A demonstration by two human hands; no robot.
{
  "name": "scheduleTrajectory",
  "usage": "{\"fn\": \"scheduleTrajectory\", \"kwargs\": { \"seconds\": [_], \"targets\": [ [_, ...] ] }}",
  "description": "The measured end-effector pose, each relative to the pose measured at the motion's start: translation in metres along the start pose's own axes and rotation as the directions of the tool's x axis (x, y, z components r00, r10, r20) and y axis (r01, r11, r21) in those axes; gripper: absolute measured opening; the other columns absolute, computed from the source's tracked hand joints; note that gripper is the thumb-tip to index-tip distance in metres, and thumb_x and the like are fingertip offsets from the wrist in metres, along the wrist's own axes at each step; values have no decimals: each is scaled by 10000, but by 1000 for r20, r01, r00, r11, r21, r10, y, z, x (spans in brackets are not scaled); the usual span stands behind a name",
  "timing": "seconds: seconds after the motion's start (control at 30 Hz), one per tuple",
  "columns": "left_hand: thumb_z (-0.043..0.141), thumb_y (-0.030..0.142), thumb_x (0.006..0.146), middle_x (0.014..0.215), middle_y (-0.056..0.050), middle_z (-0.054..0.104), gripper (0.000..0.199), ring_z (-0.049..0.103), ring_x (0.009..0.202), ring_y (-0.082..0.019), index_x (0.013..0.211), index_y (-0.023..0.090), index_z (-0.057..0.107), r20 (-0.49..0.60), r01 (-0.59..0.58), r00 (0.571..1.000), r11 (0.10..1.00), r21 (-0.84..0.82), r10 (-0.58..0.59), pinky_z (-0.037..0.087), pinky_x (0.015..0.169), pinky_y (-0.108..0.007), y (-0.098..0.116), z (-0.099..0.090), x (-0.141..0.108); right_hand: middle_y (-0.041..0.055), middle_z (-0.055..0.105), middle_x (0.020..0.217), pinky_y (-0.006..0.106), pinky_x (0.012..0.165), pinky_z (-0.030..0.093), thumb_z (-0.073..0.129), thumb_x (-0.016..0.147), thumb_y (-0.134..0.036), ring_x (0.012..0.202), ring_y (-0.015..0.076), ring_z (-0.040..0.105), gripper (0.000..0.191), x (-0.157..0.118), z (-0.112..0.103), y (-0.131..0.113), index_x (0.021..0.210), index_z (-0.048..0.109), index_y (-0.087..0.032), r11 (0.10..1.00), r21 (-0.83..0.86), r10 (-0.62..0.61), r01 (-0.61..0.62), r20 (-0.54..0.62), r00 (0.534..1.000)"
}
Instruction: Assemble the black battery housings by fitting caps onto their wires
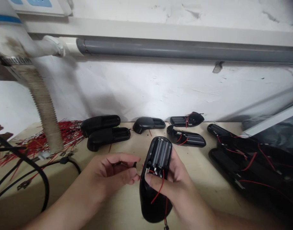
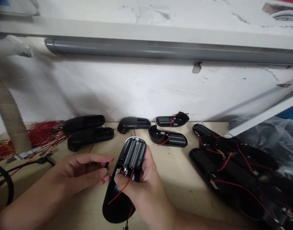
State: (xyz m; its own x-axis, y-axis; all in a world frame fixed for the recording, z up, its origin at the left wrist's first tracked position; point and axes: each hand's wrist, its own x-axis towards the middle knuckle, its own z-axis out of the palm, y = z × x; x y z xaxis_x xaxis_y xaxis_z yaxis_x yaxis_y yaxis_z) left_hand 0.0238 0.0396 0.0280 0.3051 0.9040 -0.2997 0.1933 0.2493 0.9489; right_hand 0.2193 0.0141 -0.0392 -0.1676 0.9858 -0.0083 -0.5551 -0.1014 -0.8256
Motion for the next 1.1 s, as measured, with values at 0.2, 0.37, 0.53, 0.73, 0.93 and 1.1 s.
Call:
{"fn": "scheduleTrajectory", "kwargs": {
  "seconds": [0.2, 0.37, 0.53, 0.73, 0.93, 1.1],
  "targets": [
    [957, 399, 754, 795, -6, 814, 331, 721, 747, -122, 977, 205, 809, -55, -27, 998, 998, -64, 23, 538, 714, -177, -5, 1, 2, -6, 660, 965, 306, 756, 503, 916, 790, -270, 851, 164, 583, 526, -1, -2, 1, 1206, 595, -266, 1000, -2, -14, 14, 9, 1000],
    [863, 426, 813, 732, -15, 796, 300, 707, 689, -136, 981, 189, 789, -73, -49, 996, 999, -14, 48, 513, 637, -193, 3, 1, -1, 7, 669, 1009, 352, 812, 521, 904, 804, -287, 908, 200, 633, 539, -2, -1, 1, 1231, 576, -271, 1000, -2, 13, -13, 38, 999],
    [770, 385, 881, 686, -29, 787, 212, 706, 635, -126, 884, 173, 756, -66, -107, 991, 986, 125, 116, 542, 625, -190, 4, 1, -2, 7, 664, 994, 375, 823, 525, 910, 795, -295, 913, 214, 627, 528, -3, -1, 0, 1216, 592, -280, 1000, -6, -1, 1, 21, 1000],
    [732, 283, 905, 814, -11, 828, 77, 788, 734, -138, 911, 236, 794, -106, -324, 909, 843, 429, 403, 606, 660, -155, -12, 5, -11, 3, 682, 1029, 352, 833, 530, 908, 803, -268, 909, 189, 598, 538, -4, -2, 2, 1250, 609, -297, 1000, 5, -16, 16, -18, 1000],
    [741, 233, 924, 1055, 25, 871, 148, 838, 900, -139, 933, 334, 849, -94, -429, 839, 758, 491, 536, 639, 814, -137, -19, 9, -16, -11, 680, 1028, 328, 845, 533, 925, 802, -275, 915, 170, 598, 592, -3, -1, 1, 1297, 602, -315, 999, 43, -10, 11, -19, 1000],
    [765, 252, 905, 1043, 19, 878, 180, 852, 936, -168, 956, 368, 892, -151, -396, 840, 780, 485, 521, 665, 849, -163, -13, 9, -10, 6, 694, 1051, 326, 835, 516, 916, 828, -300, 912, 172, 610, 589, -5, -1, 0, 1315, 585, -300, 999, 37, -6, 5, 20, 1000]
  ]
}}
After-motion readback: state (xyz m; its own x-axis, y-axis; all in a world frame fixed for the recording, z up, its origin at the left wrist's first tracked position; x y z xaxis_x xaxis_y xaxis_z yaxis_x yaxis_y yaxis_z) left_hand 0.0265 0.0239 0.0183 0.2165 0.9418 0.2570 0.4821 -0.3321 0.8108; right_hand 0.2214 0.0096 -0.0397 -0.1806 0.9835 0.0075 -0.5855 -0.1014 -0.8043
